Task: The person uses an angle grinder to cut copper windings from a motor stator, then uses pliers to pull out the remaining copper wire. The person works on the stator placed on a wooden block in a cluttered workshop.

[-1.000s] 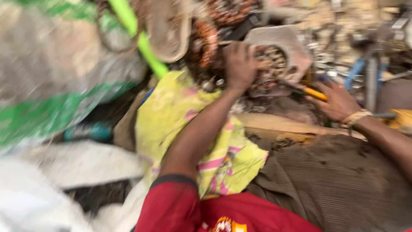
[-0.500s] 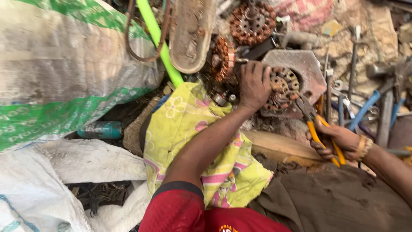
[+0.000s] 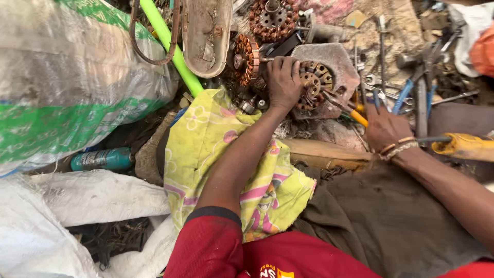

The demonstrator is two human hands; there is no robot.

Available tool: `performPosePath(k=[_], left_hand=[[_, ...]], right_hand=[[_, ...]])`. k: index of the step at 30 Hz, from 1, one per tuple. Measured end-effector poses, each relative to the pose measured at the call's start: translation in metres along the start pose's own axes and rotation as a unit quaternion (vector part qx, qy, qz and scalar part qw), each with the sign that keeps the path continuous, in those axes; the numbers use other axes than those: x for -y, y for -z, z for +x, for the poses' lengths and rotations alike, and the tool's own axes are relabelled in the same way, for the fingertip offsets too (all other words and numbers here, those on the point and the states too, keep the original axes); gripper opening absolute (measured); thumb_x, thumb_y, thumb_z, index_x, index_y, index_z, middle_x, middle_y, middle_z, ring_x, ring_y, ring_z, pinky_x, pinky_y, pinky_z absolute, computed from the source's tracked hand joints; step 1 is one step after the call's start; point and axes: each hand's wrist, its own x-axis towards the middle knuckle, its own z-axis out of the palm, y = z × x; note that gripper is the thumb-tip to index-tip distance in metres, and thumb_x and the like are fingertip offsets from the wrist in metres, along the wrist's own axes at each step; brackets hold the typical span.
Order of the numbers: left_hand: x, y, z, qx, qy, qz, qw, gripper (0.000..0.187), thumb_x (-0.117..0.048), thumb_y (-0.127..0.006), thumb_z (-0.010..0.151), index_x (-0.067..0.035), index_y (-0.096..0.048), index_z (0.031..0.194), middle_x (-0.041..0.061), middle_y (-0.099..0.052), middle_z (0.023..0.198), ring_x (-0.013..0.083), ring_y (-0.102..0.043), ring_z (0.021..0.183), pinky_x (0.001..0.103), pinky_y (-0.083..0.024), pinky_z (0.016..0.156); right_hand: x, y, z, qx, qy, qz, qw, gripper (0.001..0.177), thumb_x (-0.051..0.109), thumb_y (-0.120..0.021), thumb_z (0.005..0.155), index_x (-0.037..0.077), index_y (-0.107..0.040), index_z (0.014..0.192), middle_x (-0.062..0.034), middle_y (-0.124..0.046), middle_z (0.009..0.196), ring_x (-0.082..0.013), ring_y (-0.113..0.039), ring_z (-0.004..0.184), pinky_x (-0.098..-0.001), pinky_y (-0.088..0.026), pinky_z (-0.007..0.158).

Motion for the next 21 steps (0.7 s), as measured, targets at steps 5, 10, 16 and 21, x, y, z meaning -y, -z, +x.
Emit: performPosePath(k=[5,10,16,21], left_hand=[[-0.006,0.034,-0.001,0.014,0.017,-0.023,0.999,0.027,-0.028,-0.058,0.103,-0.004,-0.064,0.113,0.018,-0.056,0.117,0.0387,-0.053,0.112,0.052,-0.045,0.096],[-0.030,0.102,0.001,-0.018,-0.049,-0.119,0.991,0.030,-0.026,-0.059,0.103,-0.007,-0.064,0.127,0.015,-0.058,0.125,0.0329,-0.061,0.116,0.046,-0.054,0.099],[-0.086,0.324,-0.009,-0.127,-0.197,-0.017,0.972,0.032,-0.032,-0.069,0.105,-0.013,-0.063,0.130,0.010,-0.061,0.135,0.0274,-0.058,0.122,0.042,-0.049,0.106],[-0.057,0.531,-0.026,-0.265,-0.144,0.435,0.849,0.060,-0.040,-0.078,0.098,-0.003,-0.056,0.140,0.023,-0.051,0.143,0.0451,-0.038,0.137,0.062,-0.028,0.113]], right_hand=[[0.024,0.043,-0.014,-0.019,0.087,-0.111,0.990,0.026,0.018,-0.047,0.103,0.006,-0.057,0.124,-0.0201,-0.069,0.090,-0.0340,-0.070,0.078,-0.0469,-0.058,0.065],[0.020,0.040,-0.045,0.050,0.002,-0.006,0.999,0.060,0.029,-0.062,0.082,0.011,-0.054,0.139,-0.0211,-0.074,0.098,-0.0383,-0.073,0.082,-0.0508,-0.060,0.072],[0.020,0.032,-0.054,0.089,-0.080,0.032,0.992,0.046,0.041,-0.059,0.094,0.015,-0.062,0.133,-0.0206,-0.077,0.097,-0.0376,-0.075,0.082,-0.0513,-0.059,0.075],[0.025,0.050,-0.044,0.088,-0.139,0.146,0.976,0.052,0.051,-0.055,0.098,0.013,-0.060,0.133,-0.0193,-0.073,0.091,-0.0390,-0.075,0.076,-0.0510,-0.060,0.070]])
